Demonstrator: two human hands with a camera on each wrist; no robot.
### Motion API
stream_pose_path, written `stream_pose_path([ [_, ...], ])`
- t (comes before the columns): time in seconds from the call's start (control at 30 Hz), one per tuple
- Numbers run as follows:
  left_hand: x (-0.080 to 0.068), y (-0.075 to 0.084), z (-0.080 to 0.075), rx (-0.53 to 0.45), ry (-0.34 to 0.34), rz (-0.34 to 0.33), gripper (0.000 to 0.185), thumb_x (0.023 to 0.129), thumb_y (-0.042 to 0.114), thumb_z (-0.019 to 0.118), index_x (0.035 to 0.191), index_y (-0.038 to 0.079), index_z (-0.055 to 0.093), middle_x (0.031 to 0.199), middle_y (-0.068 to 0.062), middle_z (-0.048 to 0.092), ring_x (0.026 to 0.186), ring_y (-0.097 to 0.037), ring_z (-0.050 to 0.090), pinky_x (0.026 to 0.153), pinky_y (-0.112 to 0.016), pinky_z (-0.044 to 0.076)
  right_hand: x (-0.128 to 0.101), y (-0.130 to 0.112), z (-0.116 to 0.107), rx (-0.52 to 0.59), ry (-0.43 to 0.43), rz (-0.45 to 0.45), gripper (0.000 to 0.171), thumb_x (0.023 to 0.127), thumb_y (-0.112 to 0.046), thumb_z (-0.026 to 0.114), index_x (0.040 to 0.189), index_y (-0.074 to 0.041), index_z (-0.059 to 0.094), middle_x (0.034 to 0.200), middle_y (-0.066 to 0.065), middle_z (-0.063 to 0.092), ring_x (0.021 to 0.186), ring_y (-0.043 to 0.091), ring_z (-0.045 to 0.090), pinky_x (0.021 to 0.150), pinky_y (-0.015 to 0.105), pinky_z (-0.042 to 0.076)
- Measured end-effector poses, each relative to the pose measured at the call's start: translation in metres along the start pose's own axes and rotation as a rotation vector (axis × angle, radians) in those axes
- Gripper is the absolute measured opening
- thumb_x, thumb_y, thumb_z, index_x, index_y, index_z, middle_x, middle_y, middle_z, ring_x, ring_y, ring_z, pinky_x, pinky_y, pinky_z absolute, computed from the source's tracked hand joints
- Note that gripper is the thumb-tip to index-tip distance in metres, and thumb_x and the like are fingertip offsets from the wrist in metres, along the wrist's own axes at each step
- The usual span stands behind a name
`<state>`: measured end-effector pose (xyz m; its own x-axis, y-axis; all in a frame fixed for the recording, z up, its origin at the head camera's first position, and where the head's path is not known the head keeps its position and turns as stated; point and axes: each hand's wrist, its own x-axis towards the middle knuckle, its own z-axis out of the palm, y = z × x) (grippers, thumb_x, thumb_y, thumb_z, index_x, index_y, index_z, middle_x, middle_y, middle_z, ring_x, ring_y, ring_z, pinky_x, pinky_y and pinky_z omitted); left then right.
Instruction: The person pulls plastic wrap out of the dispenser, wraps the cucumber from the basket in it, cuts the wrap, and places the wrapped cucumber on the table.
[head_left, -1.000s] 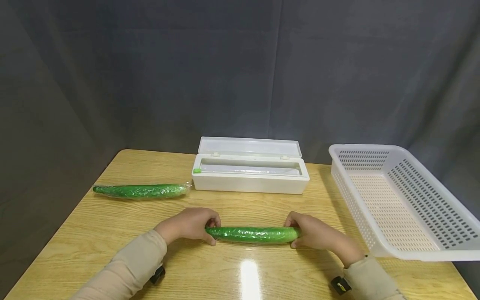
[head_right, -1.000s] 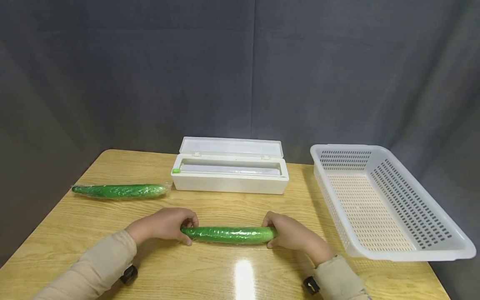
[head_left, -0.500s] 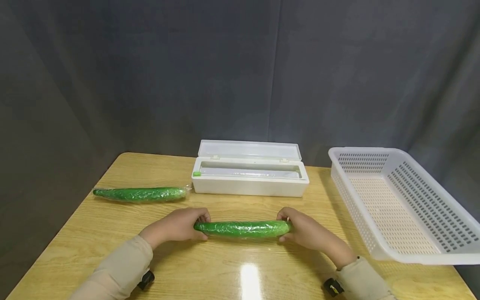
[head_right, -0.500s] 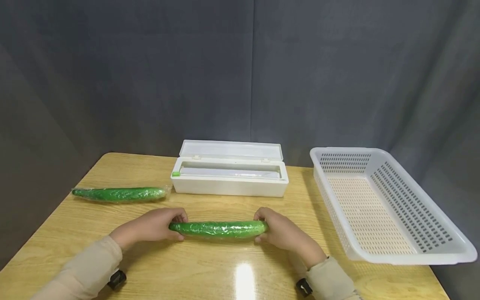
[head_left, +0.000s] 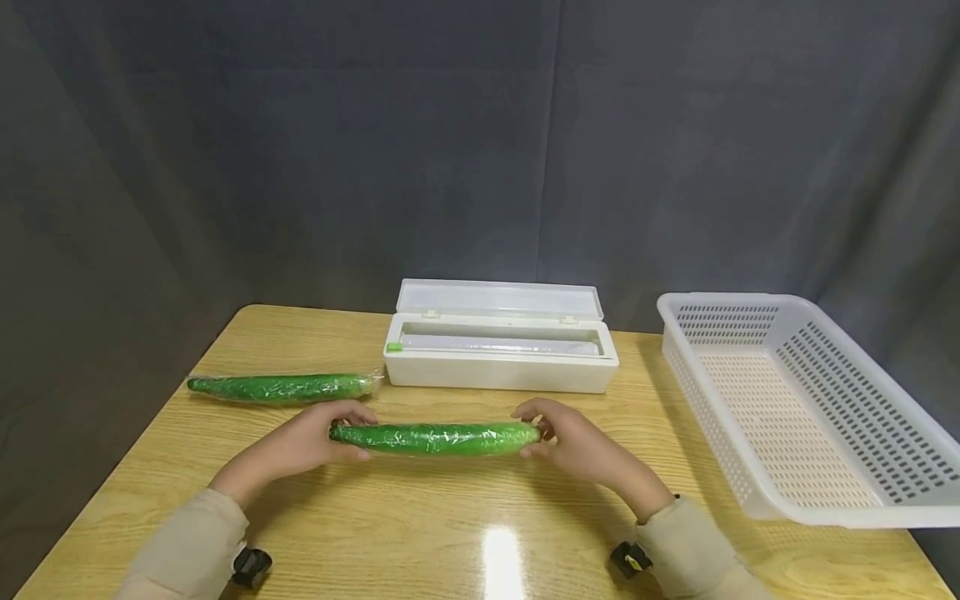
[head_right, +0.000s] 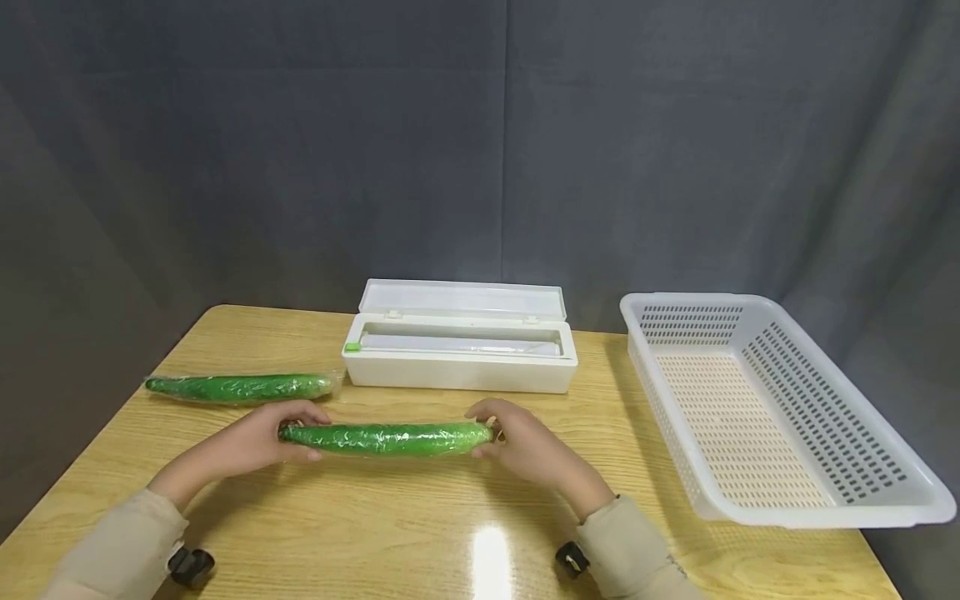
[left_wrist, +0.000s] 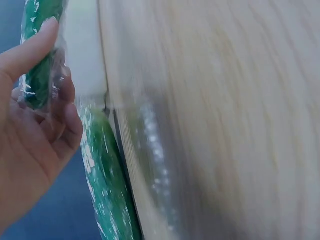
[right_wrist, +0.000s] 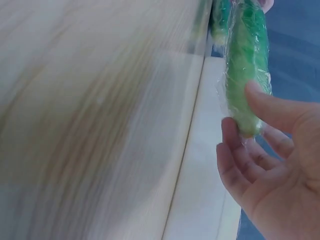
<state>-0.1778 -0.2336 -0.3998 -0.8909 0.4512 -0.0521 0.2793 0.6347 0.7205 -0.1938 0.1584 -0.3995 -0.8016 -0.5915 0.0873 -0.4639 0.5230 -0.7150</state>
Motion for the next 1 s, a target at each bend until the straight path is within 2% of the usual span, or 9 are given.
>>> stream_pose_path([
  [0.13,-0.010,-0.010,-0.005,-0.080,0.047,-0.017,0.050,0.085,0.034,0.080,0.126,0.010,0.064,0.124,-0.005,0.063,0.118,-0.032,0.055,0.093,-0.049,0.047,0.009,-0.007,0.007,0.035,0.050,0.008,0.035,0.087,-0.004,0.076,0.120,-0.005,0.063,0.114,0.009,0.063,0.083,0.015,0.058,0.069,0.028,0.052],
  [0.23,-0.018,-0.016,-0.010,-0.119,0.099,-0.022,0.048,0.087,0.031,0.078,0.127,0.008,0.063,0.127,-0.009,0.062,0.116,-0.033,0.056,0.084,-0.041,0.051,0.018,-0.011,0.013,0.043,0.093,-0.017,0.034,0.085,-0.002,0.076,0.117,-0.005,0.066,0.111,0.009,0.063,0.082,0.016,0.058,0.070,0.028,0.053],
  [0.3,-0.024,-0.019,-0.013,-0.149,0.137,-0.036,0.047,0.088,0.028,0.077,0.127,0.007,0.063,0.128,-0.013,0.061,0.099,-0.027,0.060,0.072,-0.034,0.052,0.023,-0.014,0.018,0.041,0.123,-0.042,0.034,0.084,-0.001,0.077,0.117,-0.005,0.067,0.110,0.010,0.064,0.082,0.017,0.059,0.073,0.028,0.054],
  [0.37,-0.031,-0.021,-0.016,-0.178,0.176,-0.045,0.046,0.089,0.024,0.076,0.128,0.005,0.061,0.128,-0.016,0.058,0.082,-0.021,0.058,0.061,-0.031,0.049,0.028,-0.016,0.022,0.040,0.152,-0.057,0.034,0.083,-0.002,0.078,0.116,-0.005,0.069,0.110,0.010,0.065,0.081,0.017,0.059,0.073,0.029,0.054],
  [0.47,-0.039,-0.023,-0.021,-0.209,0.226,-0.067,0.047,0.091,0.021,0.074,0.131,0.003,0.059,0.117,-0.018,0.057,0.061,-0.014,0.044,0.052,-0.030,0.043,0.034,-0.022,0.029,0.047,0.184,-0.052,0.035,0.082,-0.003,0.079,0.116,-0.006,0.070,0.111,0.008,0.067,0.080,0.016,0.059,0.071,0.028,0.054],
  [0.6,-0.050,-0.027,-0.026,-0.211,0.277,-0.086,0.047,0.094,0.021,0.071,0.134,0.002,0.056,0.118,-0.013,0.055,0.068,-0.012,0.050,0.059,-0.032,0.047,0.042,-0.029,0.038,0.076,0.215,-0.031,0.036,0.082,-0.004,0.079,0.117,-0.006,0.070,0.112,0.006,0.067,0.078,0.013,0.059,0.068,0.027,0.052],
  [0.7,-0.057,-0.032,-0.030,-0.206,0.306,-0.114,0.046,0.097,0.023,0.067,0.137,0.004,0.054,0.124,-0.009,0.055,0.082,-0.016,0.059,0.070,-0.034,0.051,0.048,-0.033,0.046,0.097,0.242,-0.030,0.036,0.082,-0.003,0.079,0.117,-0.005,0.070,0.113,0.007,0.067,0.079,0.013,0.060,0.067,0.027,0.052],
  [0.87,-0.068,-0.040,-0.038,-0.213,0.355,-0.179,0.047,0.100,0.025,0.062,0.141,0.005,0.050,0.101,-0.007,0.054,0.089,-0.015,0.059,0.075,-0.032,0.051,0.059,-0.041,0.059,0.128,0.282,-0.016,0.034,0.081,-0.003,0.080,0.114,-0.005,0.070,0.108,0.005,0.068,0.077,0.012,0.059,0.068,0.025,0.053],
  [1.0,-0.074,-0.046,-0.044,-0.241,0.373,-0.197,0.050,0.103,0.027,0.057,0.146,0.006,0.044,0.104,-0.005,0.059,0.096,-0.012,0.063,0.081,-0.028,0.051,0.067,-0.048,0.070,0.145,0.289,0.005,0.033,0.081,-0.002,0.080,0.112,-0.006,0.072,0.104,0.005,0.068,0.076,0.011,0.058,0.068,0.024,0.052],
])
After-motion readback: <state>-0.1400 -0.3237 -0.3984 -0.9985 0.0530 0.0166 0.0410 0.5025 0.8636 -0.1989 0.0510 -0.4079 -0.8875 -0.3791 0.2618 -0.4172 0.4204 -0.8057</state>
